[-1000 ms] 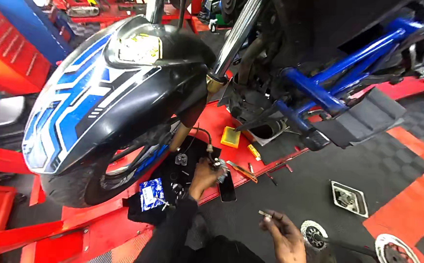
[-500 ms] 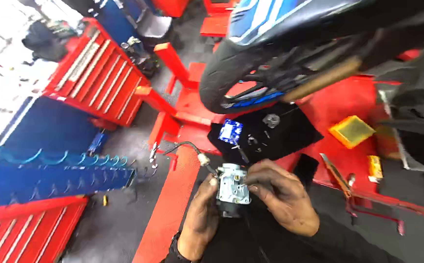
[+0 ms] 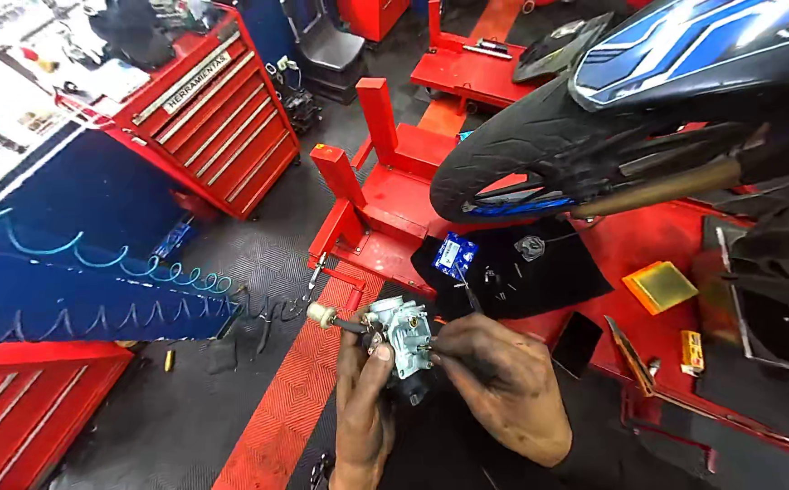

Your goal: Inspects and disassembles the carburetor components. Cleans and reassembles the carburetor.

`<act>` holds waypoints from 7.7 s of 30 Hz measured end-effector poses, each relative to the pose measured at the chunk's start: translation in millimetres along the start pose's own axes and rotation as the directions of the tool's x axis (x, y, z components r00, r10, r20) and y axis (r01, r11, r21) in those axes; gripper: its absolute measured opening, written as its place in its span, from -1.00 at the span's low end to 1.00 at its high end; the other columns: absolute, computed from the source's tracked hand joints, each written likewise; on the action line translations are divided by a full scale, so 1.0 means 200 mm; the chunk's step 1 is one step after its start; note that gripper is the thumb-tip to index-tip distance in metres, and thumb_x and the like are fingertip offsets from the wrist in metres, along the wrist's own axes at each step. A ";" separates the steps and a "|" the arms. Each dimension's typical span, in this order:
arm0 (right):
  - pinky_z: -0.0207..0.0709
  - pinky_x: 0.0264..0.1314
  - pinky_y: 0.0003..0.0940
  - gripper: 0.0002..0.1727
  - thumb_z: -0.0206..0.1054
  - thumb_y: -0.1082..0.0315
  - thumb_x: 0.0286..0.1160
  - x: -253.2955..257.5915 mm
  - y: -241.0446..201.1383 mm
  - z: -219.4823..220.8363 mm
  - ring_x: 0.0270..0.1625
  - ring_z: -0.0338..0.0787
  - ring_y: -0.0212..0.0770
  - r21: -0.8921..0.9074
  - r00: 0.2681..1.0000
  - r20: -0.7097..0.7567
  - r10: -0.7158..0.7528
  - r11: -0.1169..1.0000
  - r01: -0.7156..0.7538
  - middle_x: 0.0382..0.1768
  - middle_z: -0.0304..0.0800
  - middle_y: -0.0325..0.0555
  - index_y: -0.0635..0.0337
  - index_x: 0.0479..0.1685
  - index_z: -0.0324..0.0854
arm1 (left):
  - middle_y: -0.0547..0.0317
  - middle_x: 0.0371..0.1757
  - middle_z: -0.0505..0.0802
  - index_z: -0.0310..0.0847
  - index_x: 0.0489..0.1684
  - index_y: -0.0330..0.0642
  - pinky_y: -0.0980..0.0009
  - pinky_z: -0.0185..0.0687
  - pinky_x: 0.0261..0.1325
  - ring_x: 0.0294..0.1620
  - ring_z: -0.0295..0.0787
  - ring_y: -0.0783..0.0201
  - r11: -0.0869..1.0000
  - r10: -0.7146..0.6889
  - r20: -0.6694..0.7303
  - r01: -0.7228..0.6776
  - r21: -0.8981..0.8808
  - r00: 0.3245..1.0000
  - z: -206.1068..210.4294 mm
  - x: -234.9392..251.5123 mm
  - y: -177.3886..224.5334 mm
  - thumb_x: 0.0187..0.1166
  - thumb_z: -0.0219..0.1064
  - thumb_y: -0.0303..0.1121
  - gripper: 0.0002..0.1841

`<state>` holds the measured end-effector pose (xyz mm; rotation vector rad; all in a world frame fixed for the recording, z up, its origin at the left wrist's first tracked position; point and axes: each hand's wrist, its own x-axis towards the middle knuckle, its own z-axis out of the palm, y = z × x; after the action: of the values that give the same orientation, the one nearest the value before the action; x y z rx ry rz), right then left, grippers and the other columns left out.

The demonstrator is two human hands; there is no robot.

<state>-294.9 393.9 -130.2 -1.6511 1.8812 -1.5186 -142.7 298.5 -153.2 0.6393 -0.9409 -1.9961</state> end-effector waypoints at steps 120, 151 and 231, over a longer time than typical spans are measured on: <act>0.53 -0.56 -0.53 -0.80 0.49 0.21 0.53 0.32 0.04 0.21 -0.58 0.57 -0.42 0.455 0.962 0.117 0.248 0.847 -0.274 -0.53 0.64 -0.32 0.09 -0.02 0.73 | 0.10 0.09 0.83 0.60 0.31 -0.21 0.37 0.83 0.00 0.00 0.84 0.30 0.807 0.535 -0.215 -0.418 0.418 0.817 0.05 0.30 0.25 0.87 -0.07 -0.32 -0.65; 0.44 -0.57 -0.56 -0.91 0.46 0.37 0.51 0.28 0.04 0.27 -0.61 0.54 -0.43 0.528 0.964 0.096 0.247 0.808 -0.260 -0.61 0.60 -0.28 0.16 -0.17 0.70 | 0.12 0.07 0.85 0.63 0.28 -0.18 0.39 0.84 0.00 0.00 0.85 0.31 0.835 0.497 -0.250 -0.379 0.399 0.831 0.03 0.28 0.25 0.87 -0.04 -0.31 -0.67; 0.69 -0.10 -0.47 -0.75 0.38 0.24 0.56 0.35 0.03 -0.25 -0.07 0.77 -0.37 -0.191 0.956 0.191 -0.222 0.947 0.259 -0.05 0.79 -0.20 0.12 0.07 0.83 | 0.23 0.05 0.83 0.59 0.35 -0.14 0.47 0.81 -0.03 -0.06 0.82 0.41 0.843 0.448 -0.083 -0.390 0.371 0.890 -0.05 0.37 0.51 0.88 -0.07 -0.30 -0.66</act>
<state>-358.7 361.4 -82.2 -2.1028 1.8627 -1.2421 -128.9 192.7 -85.4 0.7054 -1.2231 -1.3756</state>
